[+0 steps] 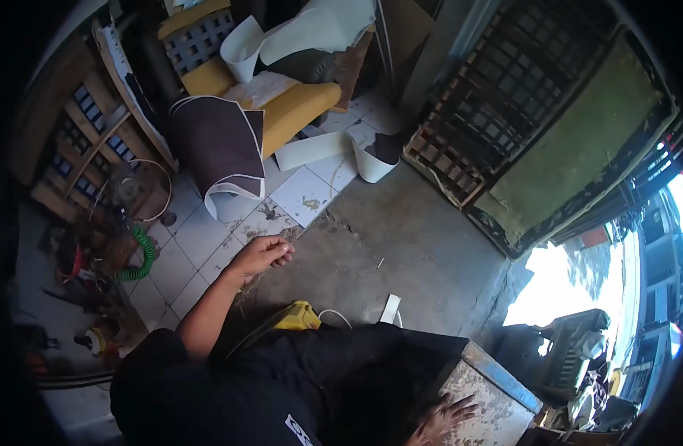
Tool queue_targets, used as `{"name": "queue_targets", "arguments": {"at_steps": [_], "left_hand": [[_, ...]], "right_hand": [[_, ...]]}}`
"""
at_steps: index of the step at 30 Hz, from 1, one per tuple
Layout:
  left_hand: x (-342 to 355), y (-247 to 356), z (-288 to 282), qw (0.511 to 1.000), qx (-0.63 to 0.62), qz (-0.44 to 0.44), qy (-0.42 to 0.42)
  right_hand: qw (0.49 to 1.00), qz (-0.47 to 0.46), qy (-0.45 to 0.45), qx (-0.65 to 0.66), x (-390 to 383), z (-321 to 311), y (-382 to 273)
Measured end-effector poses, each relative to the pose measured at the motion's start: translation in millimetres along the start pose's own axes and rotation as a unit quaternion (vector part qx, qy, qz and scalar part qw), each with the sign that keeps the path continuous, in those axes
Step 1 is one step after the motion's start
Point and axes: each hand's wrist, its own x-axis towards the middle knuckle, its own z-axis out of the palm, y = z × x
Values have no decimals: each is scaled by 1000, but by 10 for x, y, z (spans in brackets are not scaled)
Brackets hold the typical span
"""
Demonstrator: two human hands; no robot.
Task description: The person stitches together segments of brown fabric using a sewing machine, trims the excess fabric with scissors, and then aligns the fabric over a piece of white padding.
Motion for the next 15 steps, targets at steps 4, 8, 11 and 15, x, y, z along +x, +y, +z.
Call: {"name": "queue_targets", "arguments": {"at_steps": [4, 8, 11, 15], "left_hand": [[-180, -480, -890, 962, -18, -68, 265], [290, -938, -1641, 773, 424, -37, 470], [943, -650, -1923, 686, 560, 47, 463], [1609, -413, -2274, 596, 706, 12, 382]], "right_hand": [[997, -4, 35, -65, -86, 329, 114], [970, -73, 193, -129, 36, 218, 144], [976, 61, 110, 177, 104, 166, 4], [931, 278, -83, 223, 41, -288, -252]]}}
